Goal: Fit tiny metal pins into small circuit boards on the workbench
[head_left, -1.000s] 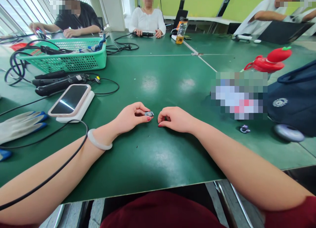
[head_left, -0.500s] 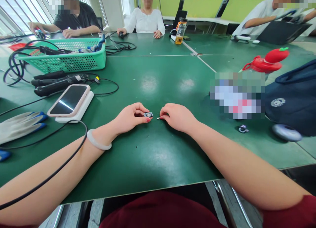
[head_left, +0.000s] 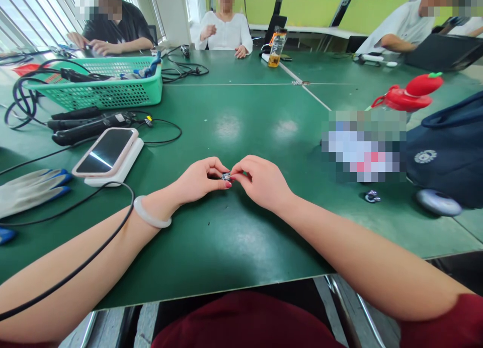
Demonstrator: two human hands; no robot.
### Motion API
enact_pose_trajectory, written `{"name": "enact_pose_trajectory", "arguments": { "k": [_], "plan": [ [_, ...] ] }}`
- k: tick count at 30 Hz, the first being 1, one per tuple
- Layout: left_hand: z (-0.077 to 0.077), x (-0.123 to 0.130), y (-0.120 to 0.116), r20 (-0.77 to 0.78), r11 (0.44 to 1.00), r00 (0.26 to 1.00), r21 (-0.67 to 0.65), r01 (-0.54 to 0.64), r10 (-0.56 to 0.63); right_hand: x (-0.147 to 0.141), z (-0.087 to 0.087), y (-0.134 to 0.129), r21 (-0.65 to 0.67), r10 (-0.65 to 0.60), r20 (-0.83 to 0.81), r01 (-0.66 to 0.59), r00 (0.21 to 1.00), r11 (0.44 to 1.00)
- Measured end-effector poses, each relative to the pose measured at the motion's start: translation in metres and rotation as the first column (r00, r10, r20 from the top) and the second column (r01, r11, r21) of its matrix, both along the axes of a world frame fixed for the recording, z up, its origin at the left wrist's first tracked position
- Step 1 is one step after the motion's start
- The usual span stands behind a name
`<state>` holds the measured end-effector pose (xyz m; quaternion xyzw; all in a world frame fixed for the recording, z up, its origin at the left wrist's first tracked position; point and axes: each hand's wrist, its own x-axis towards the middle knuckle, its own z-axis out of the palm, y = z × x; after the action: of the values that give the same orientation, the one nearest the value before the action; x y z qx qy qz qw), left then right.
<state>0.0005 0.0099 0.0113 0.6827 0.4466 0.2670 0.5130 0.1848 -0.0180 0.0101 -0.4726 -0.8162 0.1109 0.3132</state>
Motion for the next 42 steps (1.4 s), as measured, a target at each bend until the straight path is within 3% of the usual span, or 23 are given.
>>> {"name": "enact_pose_trajectory", "arguments": {
  "k": [12,20,23,26,31,35,38,40,42],
  "plan": [
    [-0.001,0.000,0.000,0.018,1.000,1.000,-0.008,-0.010,0.010,0.001,-0.004,0.003,0.044,0.012,-0.016,-0.011,1.000,0.999],
    [-0.001,0.000,0.001,0.067,0.999,0.997,-0.027,-0.043,0.045,0.006,-0.004,0.005,-0.022,-0.082,-0.013,0.082,0.997,0.996],
    [0.004,0.001,-0.001,0.039,0.995,0.997,-0.078,-0.065,0.068,0.003,-0.006,0.005,0.010,-0.073,0.026,0.073,0.997,0.997],
    [0.006,0.001,-0.001,0.118,0.980,0.988,-0.180,-0.081,0.103,-0.002,-0.009,0.006,0.068,-0.065,0.072,0.060,0.995,0.996],
    [0.002,-0.002,0.000,0.231,0.967,0.971,-0.253,0.003,0.057,-0.008,-0.013,0.007,0.131,-0.039,0.150,0.019,0.988,0.991],
    [0.003,-0.008,0.003,0.140,0.988,0.990,-0.152,0.003,0.018,-0.007,-0.012,0.006,0.103,0.042,0.122,-0.055,0.992,0.993],
    [0.005,-0.020,0.012,-0.047,0.992,0.992,0.042,-0.118,0.120,-0.002,-0.010,0.008,0.075,0.081,0.073,-0.086,0.994,0.993],
    [0.006,-0.034,0.020,-0.258,0.937,0.924,0.282,-0.208,0.283,0.002,-0.009,0.010,0.054,0.059,0.034,-0.061,0.998,0.997],
    [0.005,-0.051,0.030,-0.391,0.834,0.802,0.504,-0.223,0.451,0.006,-0.008,0.011,0.025,0.025,-0.005,-0.025,1.000,0.999]
  ]
}}
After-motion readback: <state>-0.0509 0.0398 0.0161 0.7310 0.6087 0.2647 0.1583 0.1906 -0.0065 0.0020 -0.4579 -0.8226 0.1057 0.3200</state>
